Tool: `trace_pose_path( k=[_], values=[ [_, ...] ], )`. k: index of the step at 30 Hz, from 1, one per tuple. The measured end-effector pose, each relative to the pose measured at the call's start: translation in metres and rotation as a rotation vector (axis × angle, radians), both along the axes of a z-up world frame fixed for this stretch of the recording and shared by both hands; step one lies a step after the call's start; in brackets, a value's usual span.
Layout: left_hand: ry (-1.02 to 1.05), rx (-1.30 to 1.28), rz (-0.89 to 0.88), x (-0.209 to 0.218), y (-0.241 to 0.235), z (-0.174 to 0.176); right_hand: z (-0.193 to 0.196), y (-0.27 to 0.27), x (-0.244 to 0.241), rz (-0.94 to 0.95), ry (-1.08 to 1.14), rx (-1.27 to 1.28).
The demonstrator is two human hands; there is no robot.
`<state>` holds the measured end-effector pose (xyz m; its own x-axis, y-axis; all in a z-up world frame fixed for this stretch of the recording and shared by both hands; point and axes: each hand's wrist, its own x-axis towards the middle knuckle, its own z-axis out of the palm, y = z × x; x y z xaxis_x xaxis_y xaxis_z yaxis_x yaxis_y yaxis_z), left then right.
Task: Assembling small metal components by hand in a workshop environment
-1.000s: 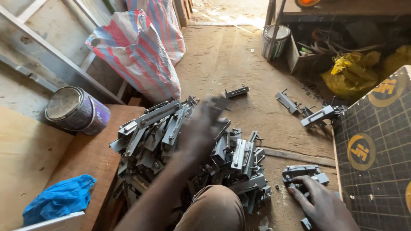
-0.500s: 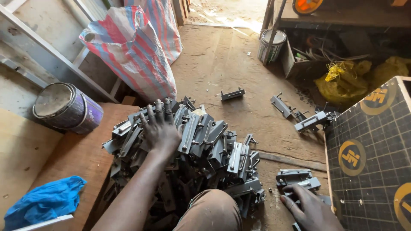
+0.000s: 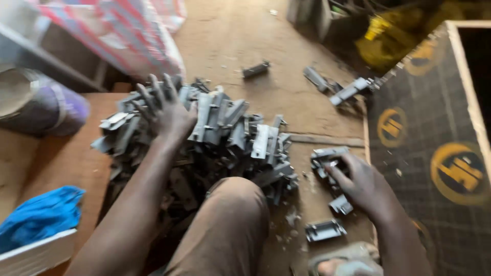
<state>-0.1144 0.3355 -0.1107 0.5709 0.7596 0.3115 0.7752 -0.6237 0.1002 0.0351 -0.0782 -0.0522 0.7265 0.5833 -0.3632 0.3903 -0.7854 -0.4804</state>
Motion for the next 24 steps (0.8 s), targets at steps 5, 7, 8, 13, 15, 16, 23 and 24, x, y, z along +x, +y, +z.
trace_pose_path(
  k=[5, 7, 8, 13, 15, 16, 23, 24],
  values=[
    [-0.143, -0.041, -0.380, 0.073, -0.141, 0.039, 0.021, -0.029, 0.011, -0.109, -0.104, 0.203],
    [-0.143, -0.078, -0.489, 0.103, -0.201, 0.038, 0.031, -0.034, 0.012, -0.159, -0.101, 0.235],
    [-0.111, -0.236, -0.589, 0.114, -0.231, 0.038, 0.032, -0.037, 0.012, -0.189, -0.097, 0.236],
    [0.136, -0.787, -0.730, 0.169, -0.339, -0.041, -0.013, -0.069, 0.028, -0.308, -0.173, 0.138],
    [0.108, -1.009, -0.709, 0.182, -0.358, -0.093, -0.040, -0.083, 0.038, -0.391, -0.238, 0.226],
    [0.123, -1.026, -0.728, 0.178, -0.367, -0.075, -0.048, -0.089, 0.038, -0.415, -0.236, 0.208],
    [0.232, -1.158, -0.879, 0.161, -0.388, -0.024, -0.188, -0.145, 0.018, -0.739, -0.027, 0.174],
    [0.192, -1.179, -0.874, 0.167, -0.384, -0.022, -0.206, -0.142, 0.020, -0.769, 0.014, 0.261]
  ],
)
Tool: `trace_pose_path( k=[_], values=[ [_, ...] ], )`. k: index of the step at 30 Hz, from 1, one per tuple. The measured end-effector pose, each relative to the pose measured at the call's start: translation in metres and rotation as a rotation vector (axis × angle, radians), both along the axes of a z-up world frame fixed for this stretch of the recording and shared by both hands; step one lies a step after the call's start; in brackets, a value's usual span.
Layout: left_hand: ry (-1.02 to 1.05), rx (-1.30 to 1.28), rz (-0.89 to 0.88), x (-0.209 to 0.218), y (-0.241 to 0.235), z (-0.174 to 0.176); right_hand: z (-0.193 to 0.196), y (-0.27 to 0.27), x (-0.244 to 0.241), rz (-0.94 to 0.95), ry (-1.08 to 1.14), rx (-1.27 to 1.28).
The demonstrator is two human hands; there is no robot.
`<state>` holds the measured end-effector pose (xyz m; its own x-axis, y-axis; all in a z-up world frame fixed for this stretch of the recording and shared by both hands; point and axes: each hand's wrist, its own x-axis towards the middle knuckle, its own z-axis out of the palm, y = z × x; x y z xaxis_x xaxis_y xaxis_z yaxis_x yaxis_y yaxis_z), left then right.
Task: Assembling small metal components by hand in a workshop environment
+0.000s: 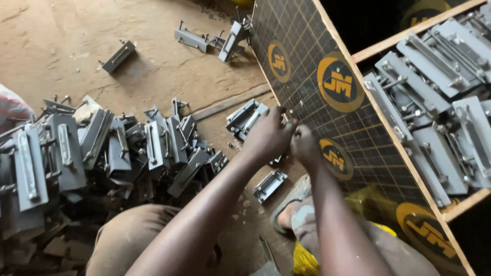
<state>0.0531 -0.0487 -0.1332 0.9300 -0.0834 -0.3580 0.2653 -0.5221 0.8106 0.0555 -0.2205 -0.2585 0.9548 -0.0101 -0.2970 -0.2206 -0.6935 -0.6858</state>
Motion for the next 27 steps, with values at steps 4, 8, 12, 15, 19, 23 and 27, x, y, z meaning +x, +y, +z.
trace_pose_path(
  k=[4, 8, 12, 15, 19, 23, 27],
  values=[
    [0.039, -0.001, 0.054, -0.005, 0.016, 0.014, -0.123, 0.001, -0.030, -0.159, 0.111, -0.018],
    [0.059, -0.026, 0.145, -0.003, 0.030, 0.033, -0.240, 0.003, -0.102, -0.486, 0.367, -0.089],
    [0.165, 0.007, 0.213, 0.003, 0.033, 0.060, -0.320, 0.019, -0.159, -0.804, 0.608, -0.280],
    [0.312, -0.069, 0.174, 0.000, 0.031, 0.079, -0.343, 0.032, -0.192, -0.778, 0.639, -0.196],
    [0.278, -0.030, 0.132, -0.009, 0.025, 0.064, -0.349, 0.045, -0.214, -0.781, 0.663, -0.049],
    [0.214, 0.011, 0.112, -0.015, 0.021, 0.047, -0.347, 0.074, -0.198, -0.793, 0.659, 0.125],
    [0.180, 0.010, 0.080, -0.015, 0.021, 0.046, -0.346, 0.091, -0.179, -0.832, 0.652, 0.279]
  ],
)
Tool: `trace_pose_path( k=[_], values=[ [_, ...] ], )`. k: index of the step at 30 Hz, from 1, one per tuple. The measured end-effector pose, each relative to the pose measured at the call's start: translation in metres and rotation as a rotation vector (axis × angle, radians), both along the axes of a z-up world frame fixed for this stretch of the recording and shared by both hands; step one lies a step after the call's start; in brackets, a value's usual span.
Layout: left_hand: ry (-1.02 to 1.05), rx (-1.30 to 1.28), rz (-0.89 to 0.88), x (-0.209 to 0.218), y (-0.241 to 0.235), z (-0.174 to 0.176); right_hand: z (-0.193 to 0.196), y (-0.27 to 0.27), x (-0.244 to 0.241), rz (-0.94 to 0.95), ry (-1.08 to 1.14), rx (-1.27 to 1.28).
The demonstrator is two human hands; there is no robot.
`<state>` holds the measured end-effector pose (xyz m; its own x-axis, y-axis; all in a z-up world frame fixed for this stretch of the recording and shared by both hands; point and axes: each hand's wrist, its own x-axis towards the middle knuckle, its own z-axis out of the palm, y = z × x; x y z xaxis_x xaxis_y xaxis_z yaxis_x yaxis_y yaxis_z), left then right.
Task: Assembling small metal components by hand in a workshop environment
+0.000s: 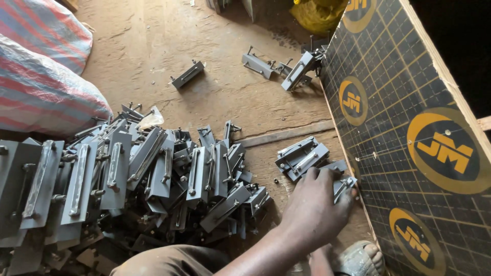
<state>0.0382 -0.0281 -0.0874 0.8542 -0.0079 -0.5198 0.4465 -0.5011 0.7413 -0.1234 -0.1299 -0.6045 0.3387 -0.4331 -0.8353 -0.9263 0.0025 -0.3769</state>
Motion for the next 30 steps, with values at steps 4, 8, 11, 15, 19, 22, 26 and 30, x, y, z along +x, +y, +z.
trace_pose_path(
  k=[4, 8, 11, 15, 19, 22, 26, 30],
  values=[
    [0.017, -0.015, 0.012, 0.008, 0.004, -0.001, 0.011, -0.012, 0.009, -0.106, -0.034, 0.075],
    [-0.233, 0.036, 0.094, 0.013, 0.012, -0.046, 0.028, -0.033, 0.052, -0.219, -0.114, 0.144],
    [-0.204, 0.038, 0.178, 0.011, 0.029, -0.067, 0.054, -0.043, 0.095, -0.125, -0.231, 0.101],
    [-0.100, 0.015, 0.275, 0.003, 0.054, -0.086, 0.187, -0.050, 0.158, 0.091, -0.406, 0.172],
    [-0.070, -0.161, 0.437, -0.066, 0.062, 0.030, 0.366, -0.044, 0.171, 0.246, -0.560, 0.372],
    [-0.090, -0.292, 0.499, -0.103, 0.061, 0.052, 0.452, -0.038, 0.140, 0.359, -0.568, 0.449],
    [0.078, -1.007, 0.478, -0.134, 0.041, 0.006, 0.516, -0.013, 0.058, 0.432, -0.678, 0.464],
    [0.170, -1.217, 0.525, -0.177, 0.038, -0.011, 0.532, -0.017, -0.008, 0.678, -0.900, 0.261]
  ],
)
